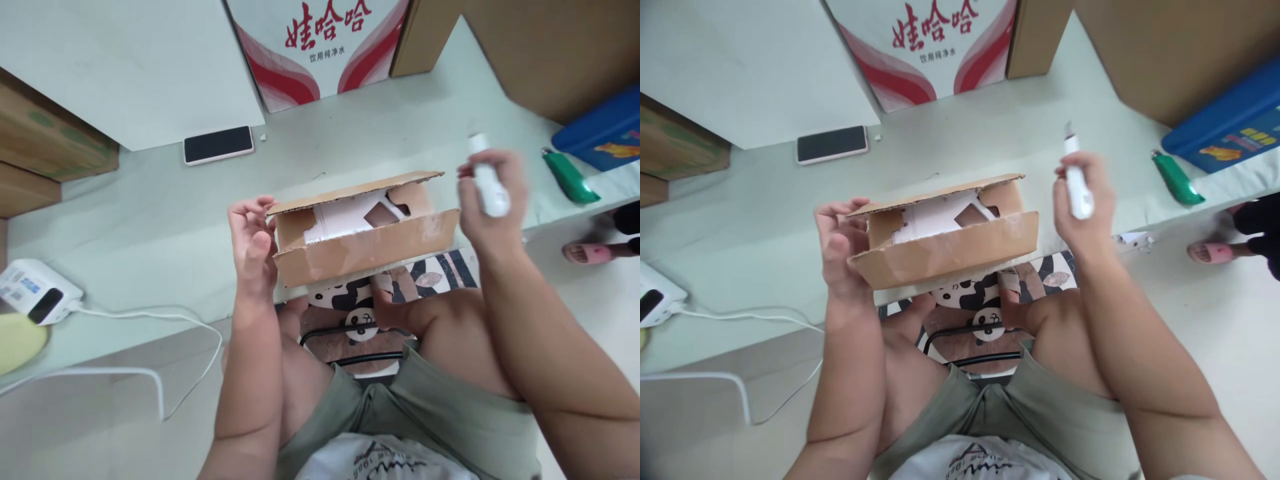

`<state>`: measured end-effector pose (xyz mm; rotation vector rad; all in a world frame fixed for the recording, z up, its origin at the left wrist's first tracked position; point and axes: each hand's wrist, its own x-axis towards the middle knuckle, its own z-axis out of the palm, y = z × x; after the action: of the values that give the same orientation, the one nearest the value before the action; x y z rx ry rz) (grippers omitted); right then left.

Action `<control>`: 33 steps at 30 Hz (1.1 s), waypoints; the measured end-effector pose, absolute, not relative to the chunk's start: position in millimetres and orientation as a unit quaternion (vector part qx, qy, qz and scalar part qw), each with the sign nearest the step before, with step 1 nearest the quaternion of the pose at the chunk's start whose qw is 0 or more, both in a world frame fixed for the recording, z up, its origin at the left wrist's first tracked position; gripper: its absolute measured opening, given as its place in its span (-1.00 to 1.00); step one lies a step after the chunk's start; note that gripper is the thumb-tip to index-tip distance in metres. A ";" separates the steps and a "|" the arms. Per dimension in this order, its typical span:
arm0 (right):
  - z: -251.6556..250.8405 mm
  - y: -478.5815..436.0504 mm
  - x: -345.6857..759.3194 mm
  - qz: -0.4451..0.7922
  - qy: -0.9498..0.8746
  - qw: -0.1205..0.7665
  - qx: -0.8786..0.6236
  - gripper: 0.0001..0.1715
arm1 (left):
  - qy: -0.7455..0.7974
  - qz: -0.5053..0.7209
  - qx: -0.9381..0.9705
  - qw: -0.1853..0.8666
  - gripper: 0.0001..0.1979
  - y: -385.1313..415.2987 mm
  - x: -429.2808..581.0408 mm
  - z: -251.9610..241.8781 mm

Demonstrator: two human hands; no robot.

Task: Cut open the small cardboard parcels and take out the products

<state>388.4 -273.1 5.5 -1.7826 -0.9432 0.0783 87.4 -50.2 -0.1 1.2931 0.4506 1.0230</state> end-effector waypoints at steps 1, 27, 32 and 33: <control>-1.0 -267.5 390.3 0.020 -0.395 0.489 -0.778 -0.61 | 0.206 0.467 0.571 0.643 -0.46 -49.5 88.7 -0.8; 19.0 -265.6 313.7 -0.034 -0.551 0.528 -0.645 -0.32 | 0.138 0.545 0.503 0.656 -0.37 -72.5 96.7 24.8; 29.0 -269.5 312.7 -0.087 -0.487 0.538 -0.683 -0.23 | 0.128 0.552 0.495 0.659 -0.51 -66.3 95.9 25.7; 35.2 -273.9 311.1 -0.097 -0.485 0.546 -0.676 -0.29 | 0.131 0.545 0.509 0.653 -0.50 -64.7 94.9 24.3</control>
<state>311.1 -273.9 35.2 -1.6041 -1.1497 -0.2291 94.9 -64.7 24.3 1.1539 0.2984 1.2376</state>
